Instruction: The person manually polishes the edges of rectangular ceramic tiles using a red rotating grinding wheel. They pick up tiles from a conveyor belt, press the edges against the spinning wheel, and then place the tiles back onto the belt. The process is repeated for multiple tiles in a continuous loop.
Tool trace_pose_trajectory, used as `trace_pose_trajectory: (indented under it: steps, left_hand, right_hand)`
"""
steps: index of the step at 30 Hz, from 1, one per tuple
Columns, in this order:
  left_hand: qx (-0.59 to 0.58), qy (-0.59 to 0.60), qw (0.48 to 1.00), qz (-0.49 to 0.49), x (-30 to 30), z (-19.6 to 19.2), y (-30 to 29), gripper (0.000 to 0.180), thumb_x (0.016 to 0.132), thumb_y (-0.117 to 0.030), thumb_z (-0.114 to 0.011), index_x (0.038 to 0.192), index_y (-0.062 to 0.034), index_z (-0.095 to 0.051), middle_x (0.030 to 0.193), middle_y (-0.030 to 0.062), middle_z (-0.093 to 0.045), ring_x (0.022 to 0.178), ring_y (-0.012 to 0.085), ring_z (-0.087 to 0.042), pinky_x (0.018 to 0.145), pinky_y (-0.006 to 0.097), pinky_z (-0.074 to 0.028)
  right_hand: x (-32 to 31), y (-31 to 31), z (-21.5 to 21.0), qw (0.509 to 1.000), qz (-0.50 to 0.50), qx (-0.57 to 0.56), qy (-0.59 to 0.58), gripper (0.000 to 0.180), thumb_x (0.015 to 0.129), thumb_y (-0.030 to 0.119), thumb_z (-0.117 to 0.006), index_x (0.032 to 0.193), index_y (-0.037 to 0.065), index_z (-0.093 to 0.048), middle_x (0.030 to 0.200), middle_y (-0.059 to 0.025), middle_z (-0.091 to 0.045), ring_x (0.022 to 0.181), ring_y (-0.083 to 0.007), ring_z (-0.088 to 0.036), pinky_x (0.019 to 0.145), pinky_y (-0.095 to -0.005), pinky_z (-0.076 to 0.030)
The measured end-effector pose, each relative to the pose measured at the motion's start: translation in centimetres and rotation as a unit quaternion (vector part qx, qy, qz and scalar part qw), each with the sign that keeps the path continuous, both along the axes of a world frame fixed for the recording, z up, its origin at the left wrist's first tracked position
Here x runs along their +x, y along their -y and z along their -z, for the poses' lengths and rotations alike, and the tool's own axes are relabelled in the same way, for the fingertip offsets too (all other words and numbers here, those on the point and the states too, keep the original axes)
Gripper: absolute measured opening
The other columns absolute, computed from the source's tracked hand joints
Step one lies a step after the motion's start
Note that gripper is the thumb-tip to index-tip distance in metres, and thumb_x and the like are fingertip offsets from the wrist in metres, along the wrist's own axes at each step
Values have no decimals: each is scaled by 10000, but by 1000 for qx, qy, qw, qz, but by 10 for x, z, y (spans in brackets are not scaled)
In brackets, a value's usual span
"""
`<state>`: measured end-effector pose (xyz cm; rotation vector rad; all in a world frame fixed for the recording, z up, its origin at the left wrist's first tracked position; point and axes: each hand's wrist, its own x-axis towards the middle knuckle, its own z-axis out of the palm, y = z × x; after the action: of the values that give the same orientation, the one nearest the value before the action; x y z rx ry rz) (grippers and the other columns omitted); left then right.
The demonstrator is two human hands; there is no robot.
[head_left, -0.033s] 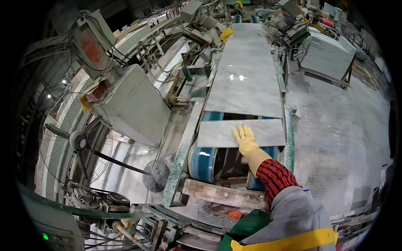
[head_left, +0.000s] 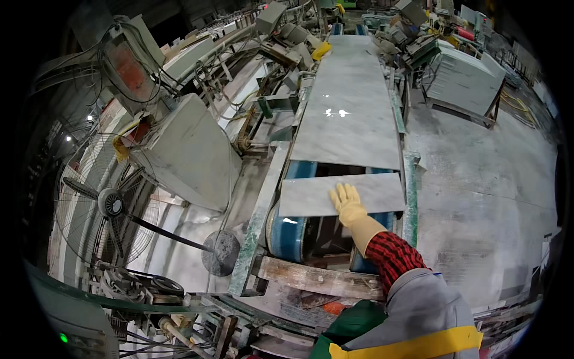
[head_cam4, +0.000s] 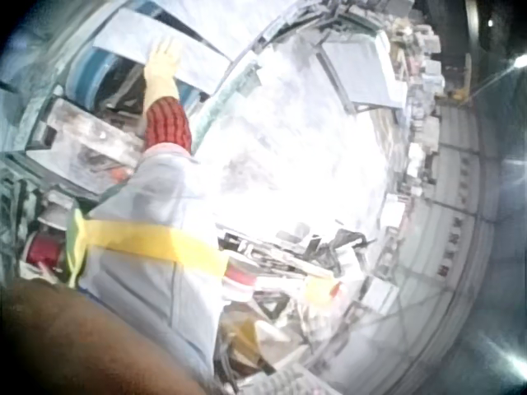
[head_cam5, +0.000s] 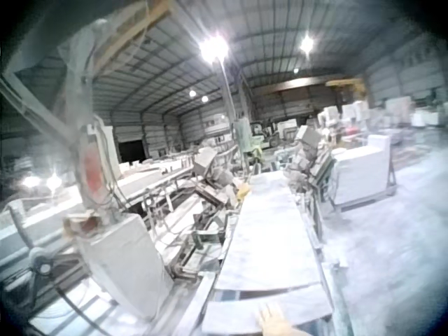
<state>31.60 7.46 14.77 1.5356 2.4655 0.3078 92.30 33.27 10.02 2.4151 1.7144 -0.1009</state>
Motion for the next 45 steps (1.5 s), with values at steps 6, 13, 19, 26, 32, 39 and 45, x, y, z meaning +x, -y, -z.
trace_pose_trajectory:
  steps: [6,13,19,26,32,39,45]
  left_hand:
    - [50,-64,996,49,5,18,-20,816,929,-534,-597,1553,-93,-310,1574,207,-333,1457,366,-322,1197,479,-268]
    - [102,-122,987,32,-20,34,11,716,952,-451,-595,1509,-48,-395,1513,244,-415,1414,419,-360,1178,507,-277]
    - [105,-107,988,-24,-59,50,48,774,894,-340,-727,1521,-36,-390,1573,242,-368,1458,398,-335,1220,463,-231]
    - [90,-182,977,-65,-44,11,38,615,891,-340,-686,1422,-77,-525,1408,234,-545,1324,413,-473,1126,512,-334]
    - [75,-159,980,-91,-54,25,40,627,926,-344,-630,1478,-122,-432,1516,171,-419,1385,412,-382,1153,505,-298]
    - [49,-153,981,-111,-50,10,50,613,935,-325,-615,1478,-111,-429,1518,176,-422,1390,412,-382,1161,493,-288]
    - [43,-145,981,-118,-59,14,50,608,953,-371,-594,1488,-133,-431,1550,155,-399,1406,388,-378,1182,490,-272]
  right_hand:
    - [-67,49,4,996,24,85,27,676,964,182,-430,1603,108,-226,1640,-193,-261,1512,-402,-222,1235,-525,-130]
    - [-96,60,-21,994,16,94,-51,631,992,216,-417,1595,118,-258,1639,-214,-245,1507,-415,-226,1238,-521,-116]
    - [-102,62,-9,988,-12,149,-25,759,842,133,-577,1556,100,-323,1607,-226,-301,1494,-400,-267,1238,-496,-157]
    - [-108,81,-28,986,-73,148,7,828,774,168,-686,1533,70,-370,1561,-251,-366,1466,-405,-306,1230,-476,-199]
    - [-72,77,12,967,-120,214,68,971,758,211,-782,1563,134,-245,1516,-262,-347,1367,-418,-383,1154,-472,-319]
    - [-72,64,23,953,-157,238,103,961,740,259,-783,1533,109,-261,1406,-232,-418,1244,-402,-471,1056,-463,-411]
    - [-73,68,20,965,-152,201,75,1019,744,238,-792,1568,120,-203,1461,-249,-368,1299,-412,-423,1114,-463,-355]
